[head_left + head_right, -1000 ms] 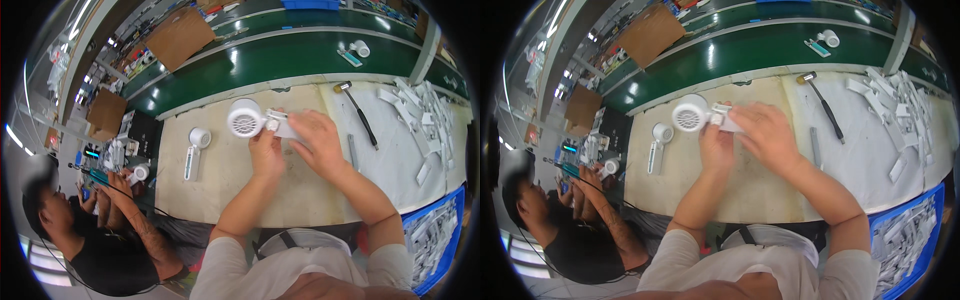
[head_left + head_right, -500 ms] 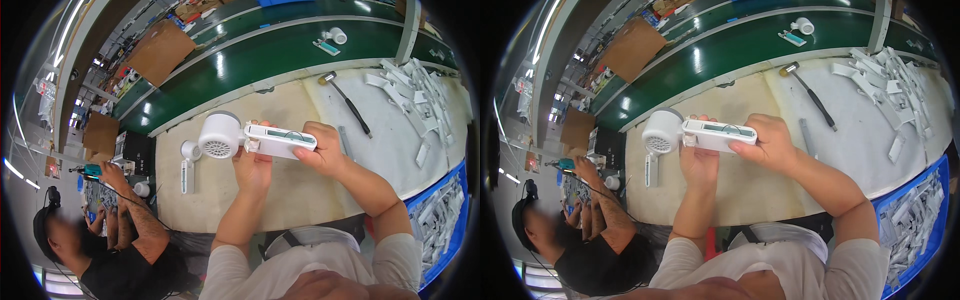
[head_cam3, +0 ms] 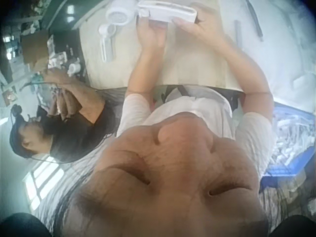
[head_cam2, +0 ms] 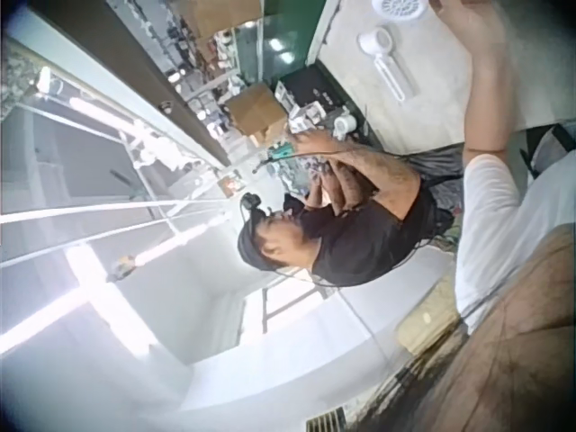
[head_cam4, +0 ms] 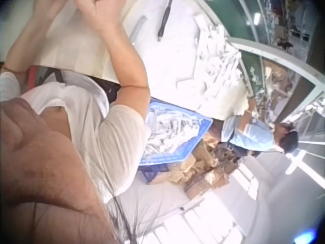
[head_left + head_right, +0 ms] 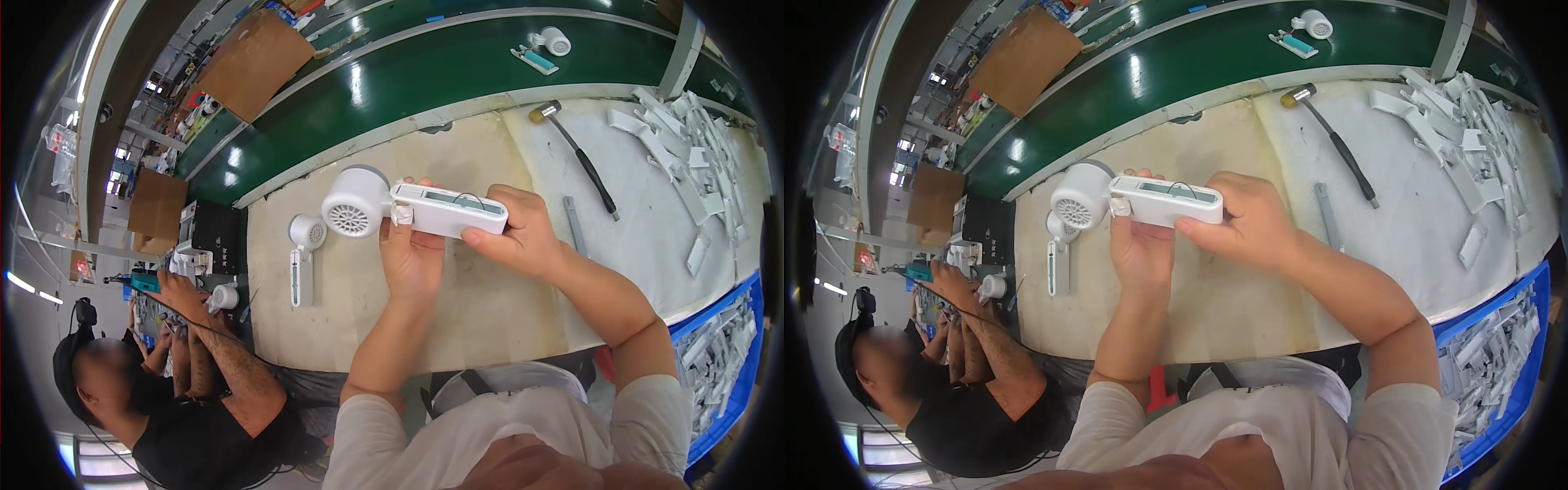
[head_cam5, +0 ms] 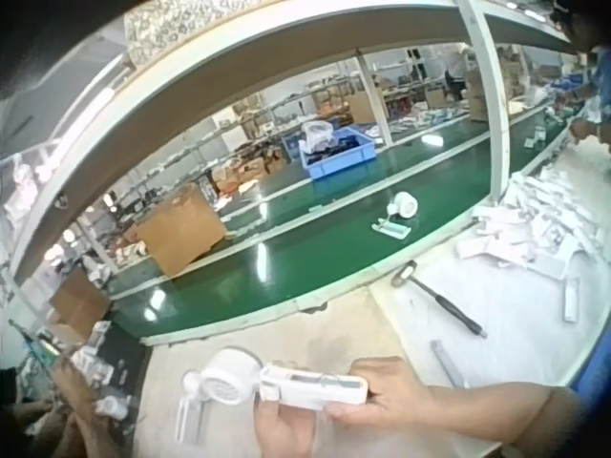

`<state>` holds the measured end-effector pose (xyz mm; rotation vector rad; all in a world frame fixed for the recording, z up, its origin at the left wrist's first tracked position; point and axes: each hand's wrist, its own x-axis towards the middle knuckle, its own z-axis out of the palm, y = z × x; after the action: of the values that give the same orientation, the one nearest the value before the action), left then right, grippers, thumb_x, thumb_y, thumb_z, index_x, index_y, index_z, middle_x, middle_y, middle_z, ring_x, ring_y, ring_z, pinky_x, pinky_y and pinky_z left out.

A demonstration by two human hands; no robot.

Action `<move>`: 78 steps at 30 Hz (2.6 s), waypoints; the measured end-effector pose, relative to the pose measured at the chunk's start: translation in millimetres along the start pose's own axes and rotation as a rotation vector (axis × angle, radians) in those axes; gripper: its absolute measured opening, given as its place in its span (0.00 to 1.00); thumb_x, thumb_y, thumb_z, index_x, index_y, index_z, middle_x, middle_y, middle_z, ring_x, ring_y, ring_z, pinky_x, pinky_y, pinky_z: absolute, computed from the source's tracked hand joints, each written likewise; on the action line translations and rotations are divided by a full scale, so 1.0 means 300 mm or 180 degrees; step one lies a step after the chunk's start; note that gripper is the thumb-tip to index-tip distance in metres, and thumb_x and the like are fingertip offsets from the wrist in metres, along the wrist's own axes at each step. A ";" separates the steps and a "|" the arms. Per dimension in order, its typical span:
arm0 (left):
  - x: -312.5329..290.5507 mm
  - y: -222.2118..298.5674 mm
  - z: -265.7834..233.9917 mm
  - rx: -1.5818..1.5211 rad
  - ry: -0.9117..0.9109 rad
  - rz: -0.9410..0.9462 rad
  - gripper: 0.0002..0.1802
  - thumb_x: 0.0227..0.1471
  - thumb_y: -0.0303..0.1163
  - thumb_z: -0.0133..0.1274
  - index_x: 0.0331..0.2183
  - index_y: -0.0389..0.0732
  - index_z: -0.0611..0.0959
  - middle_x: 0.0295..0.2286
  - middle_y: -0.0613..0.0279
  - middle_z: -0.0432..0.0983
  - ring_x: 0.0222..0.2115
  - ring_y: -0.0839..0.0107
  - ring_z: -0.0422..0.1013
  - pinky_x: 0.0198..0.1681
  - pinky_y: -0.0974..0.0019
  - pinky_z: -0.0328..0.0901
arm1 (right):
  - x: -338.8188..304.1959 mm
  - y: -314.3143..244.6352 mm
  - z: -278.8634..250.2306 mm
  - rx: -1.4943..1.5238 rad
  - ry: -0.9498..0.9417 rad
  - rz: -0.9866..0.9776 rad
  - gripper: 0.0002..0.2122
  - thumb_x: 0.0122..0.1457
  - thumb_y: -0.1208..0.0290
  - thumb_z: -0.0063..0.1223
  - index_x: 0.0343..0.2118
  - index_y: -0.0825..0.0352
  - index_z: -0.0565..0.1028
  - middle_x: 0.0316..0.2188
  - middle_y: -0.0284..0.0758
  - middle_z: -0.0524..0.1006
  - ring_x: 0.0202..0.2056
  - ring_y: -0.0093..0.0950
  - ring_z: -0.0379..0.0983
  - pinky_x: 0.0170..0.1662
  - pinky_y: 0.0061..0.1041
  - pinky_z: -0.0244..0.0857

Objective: The person assembles portable fans by connecting the fan heads to the battery housings, snapping the plastic handle covers into place by hand, and setting the assembled units on the table.

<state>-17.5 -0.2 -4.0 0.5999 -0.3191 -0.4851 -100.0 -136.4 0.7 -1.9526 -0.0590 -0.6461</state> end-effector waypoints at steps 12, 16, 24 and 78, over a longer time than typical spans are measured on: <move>0.016 -0.021 -0.026 0.0375 0.0065 -0.0006 0.19 0.49 0.30 0.51 0.44 0.38 0.70 0.42 0.57 0.69 0.44 0.65 0.66 0.48 0.62 0.62 | -0.003 0.011 0.001 0.0782 -0.0185 0.1087 0.14 0.55 0.60 0.48 0.28 0.69 0.70 0.22 0.29 0.66 0.26 0.17 0.61 0.29 0.18 0.56; 0.019 -0.028 -0.016 0.0157 -0.0039 -0.0118 0.20 0.48 0.30 0.51 0.44 0.39 0.69 0.42 0.58 0.68 0.44 0.64 0.66 0.48 0.61 0.62 | -0.012 0.000 0.008 0.0729 0.0017 0.0971 0.15 0.54 0.58 0.48 0.27 0.69 0.71 0.21 0.31 0.68 0.25 0.19 0.62 0.28 0.19 0.58; 0.010 -0.032 -0.018 -0.0001 -0.0422 -0.0181 0.20 0.50 0.32 0.50 0.45 0.39 0.68 0.43 0.58 0.68 0.44 0.63 0.66 0.49 0.59 0.62 | -0.027 -0.028 -0.019 0.0121 -0.0002 0.0500 0.14 0.50 0.61 0.51 0.24 0.71 0.71 0.15 0.32 0.67 0.21 0.22 0.63 0.27 0.20 0.59; 0.005 0.037 -0.033 0.0615 -0.0768 0.0104 0.22 0.41 0.31 0.60 0.40 0.42 0.72 0.38 0.62 0.71 0.42 0.67 0.67 0.52 0.57 0.58 | -0.058 0.007 -0.012 0.1091 0.0007 0.0373 0.14 0.56 0.62 0.47 0.39 0.67 0.67 0.26 0.34 0.73 0.27 0.21 0.68 0.32 0.19 0.63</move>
<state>-8.3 11.6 -4.8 0.7240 -0.6092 -0.4994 -115.7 -136.4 -7.9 -1.6120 -0.0498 -0.5228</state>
